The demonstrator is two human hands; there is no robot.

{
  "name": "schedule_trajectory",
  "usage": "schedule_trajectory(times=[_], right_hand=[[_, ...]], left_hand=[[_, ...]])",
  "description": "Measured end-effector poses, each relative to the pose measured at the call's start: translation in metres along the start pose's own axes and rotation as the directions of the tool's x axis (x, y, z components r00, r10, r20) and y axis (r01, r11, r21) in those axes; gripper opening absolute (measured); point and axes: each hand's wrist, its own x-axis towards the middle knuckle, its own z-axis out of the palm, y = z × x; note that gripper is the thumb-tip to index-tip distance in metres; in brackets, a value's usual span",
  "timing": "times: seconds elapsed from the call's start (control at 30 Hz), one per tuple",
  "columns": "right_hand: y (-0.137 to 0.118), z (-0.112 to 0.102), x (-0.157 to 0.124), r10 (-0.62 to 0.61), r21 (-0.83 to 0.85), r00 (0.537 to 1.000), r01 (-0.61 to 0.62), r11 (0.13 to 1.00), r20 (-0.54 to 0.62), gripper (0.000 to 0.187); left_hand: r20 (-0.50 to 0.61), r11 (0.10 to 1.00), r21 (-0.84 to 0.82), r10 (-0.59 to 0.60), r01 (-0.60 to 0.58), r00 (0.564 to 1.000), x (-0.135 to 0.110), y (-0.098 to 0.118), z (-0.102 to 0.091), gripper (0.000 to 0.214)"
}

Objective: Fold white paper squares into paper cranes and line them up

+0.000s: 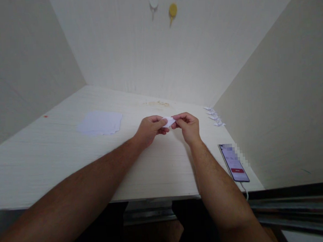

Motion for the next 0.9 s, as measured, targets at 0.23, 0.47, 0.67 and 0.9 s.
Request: schedule_trajectory(times=[0.23, 0.47, 0.67, 0.9], right_hand=[[0.0001, 0.0003, -0.0018, -0.013, -0.004, 1.000, 0.013, 1.000, 0.014, 0.009], [0.0035, 0.0039, -0.0002, 0.029, 0.080, 0.999, -0.026, 0.996, -0.036, 0.032], [0.0067, 0.0051, -0.0003, 0.072, 0.012, 0.997, -0.072, 0.997, -0.003, 0.024], [0.0067, 0.0062, -0.0012, 0.123, 0.077, 0.992, -0.123, 0.989, 0.003, 0.023]], left_hand=[[-0.006, 1.000, 0.021, -0.004, 0.005, 1.000, -0.0006, -0.0004, 0.0003, 0.037], [-0.042, 1.000, 0.008, 0.026, -0.026, 0.999, -0.0018, -0.0004, 0.0027, 0.037], [-0.033, 0.998, 0.020, 0.054, -0.053, 0.998, -0.0022, -0.0025, 0.0035, 0.037], [-0.027, 0.998, 0.038, 0.044, -0.043, 0.999, -0.0005, -0.0035, 0.0026, 0.036]])
